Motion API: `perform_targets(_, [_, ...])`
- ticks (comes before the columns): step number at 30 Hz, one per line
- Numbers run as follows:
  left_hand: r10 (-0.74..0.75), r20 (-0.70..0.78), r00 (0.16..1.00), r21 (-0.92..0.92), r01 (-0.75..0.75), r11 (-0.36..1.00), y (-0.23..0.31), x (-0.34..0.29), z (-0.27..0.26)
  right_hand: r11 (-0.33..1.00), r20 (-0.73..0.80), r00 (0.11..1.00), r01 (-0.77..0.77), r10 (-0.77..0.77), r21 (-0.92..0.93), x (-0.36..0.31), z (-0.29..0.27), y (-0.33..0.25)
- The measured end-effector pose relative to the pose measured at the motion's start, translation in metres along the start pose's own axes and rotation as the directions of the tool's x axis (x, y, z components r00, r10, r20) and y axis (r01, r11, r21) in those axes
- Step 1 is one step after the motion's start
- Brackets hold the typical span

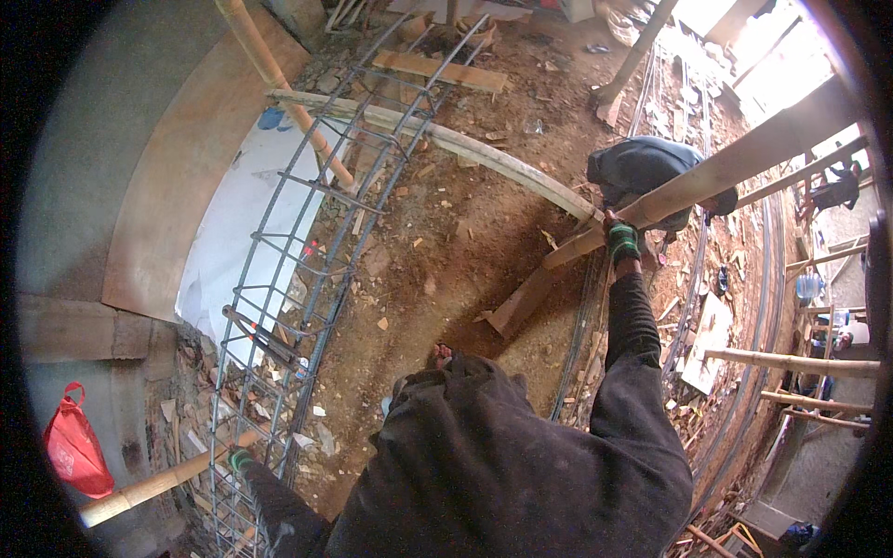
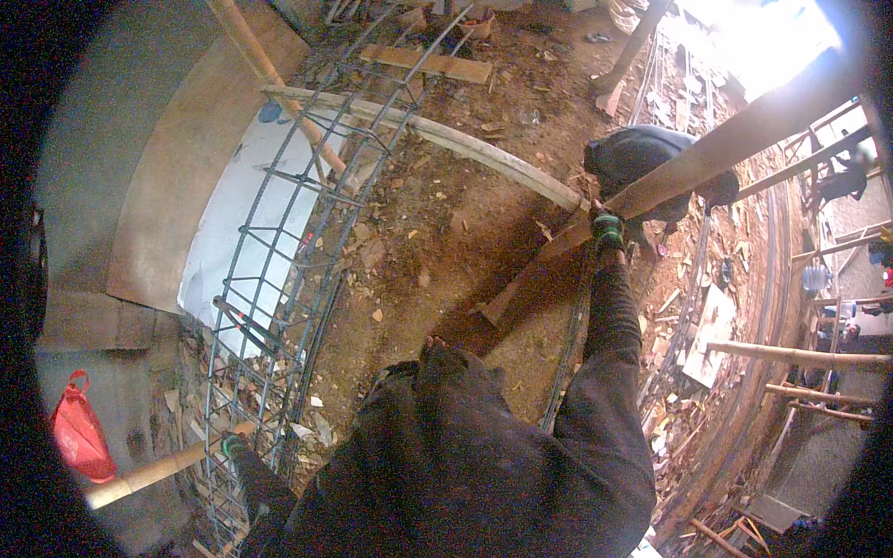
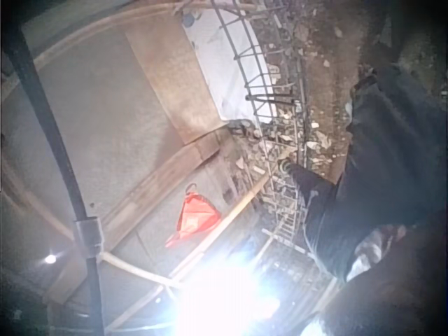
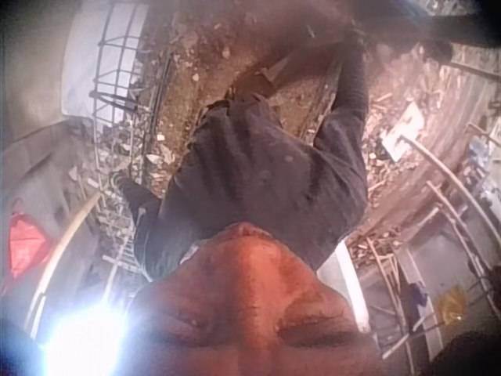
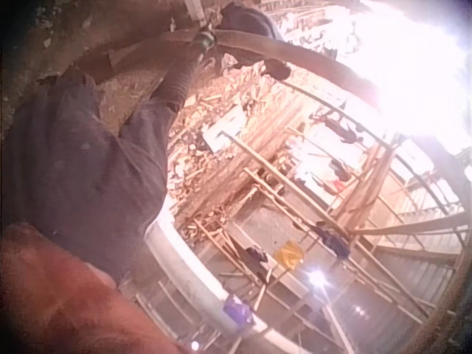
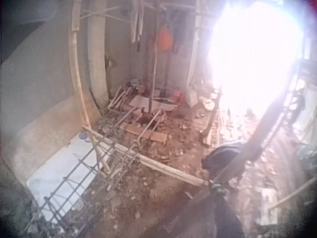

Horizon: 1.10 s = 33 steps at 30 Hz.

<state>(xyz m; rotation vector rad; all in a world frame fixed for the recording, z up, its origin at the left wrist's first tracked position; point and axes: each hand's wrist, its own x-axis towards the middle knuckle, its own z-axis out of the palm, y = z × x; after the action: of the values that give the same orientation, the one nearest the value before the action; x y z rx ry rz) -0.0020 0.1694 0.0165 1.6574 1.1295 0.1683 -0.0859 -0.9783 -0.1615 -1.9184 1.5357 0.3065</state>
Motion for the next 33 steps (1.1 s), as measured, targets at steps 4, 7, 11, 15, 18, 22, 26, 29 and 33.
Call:
perform_targets(4, [0.008, 0.009, 1.000, 0.003, -0.008, 1.000, 0.000, 0.002, -0.001, 0.964, -0.099, 0.989, 0.134, -0.114, 0.229, -0.010, -0.002, 0.001])
perform_targets(7, [0.013, 0.016, 1.000, 0.004, -0.013, 1.000, 0.000, 0.004, -0.003, 0.921, -0.124, 0.986, 0.146, -0.108, 0.360, -0.027, -0.006, -0.004])
perform_targets(11, [0.019, 0.025, 1.000, -0.006, -0.019, 1.000, -0.001, 0.007, -0.005, 0.857, -0.112, 0.991, 0.121, -0.075, 0.500, -0.053, -0.013, -0.013])
perform_targets(15, [0.017, 0.032, 0.999, -0.001, -0.017, 1.000, -0.003, 0.007, -0.002, 0.774, -0.061, 0.998, 0.059, -0.026, 0.631, -0.062, -0.018, -0.012])
perform_targets(18, [0.016, 0.036, 0.999, -0.015, -0.015, 1.000, -0.004, 0.005, 0.002, 0.756, -0.015, 0.997, 0.067, -0.076, 0.651, -0.050, -0.013, -0.004])
perform_targets(22, [0.017, 0.048, 0.999, -0.027, -0.016, 1.000, -0.003, 0.001, 0.004, 0.824, -0.338, 0.852, 0.496, -0.400, 0.274, -0.019, -0.004, 0.008])
perform_targets(26, [0.013, 0.059, 0.998, -0.032, -0.011, 0.999, -0.001, 0.000, 0.006, 0.945, -0.327, 0.887, 0.313, -0.326, -0.094, 0.006, -0.025, 0.022])
perform_targets(29, [0.018, 0.072, 0.997, -0.033, -0.016, 0.999, 0.000, 0.002, 0.011, 0.490, -0.413, 0.265, 0.502, -0.871, -0.712, -0.002, -0.053, 0.039])
perform_targets(33, [0.024, 0.083, 0.996, -0.033, -0.022, 0.999, 0.001, 0.008, 0.014, 0.561, -0.547, 0.216, 0.566, -0.809, -0.605, -0.059, -0.118, 0.021])
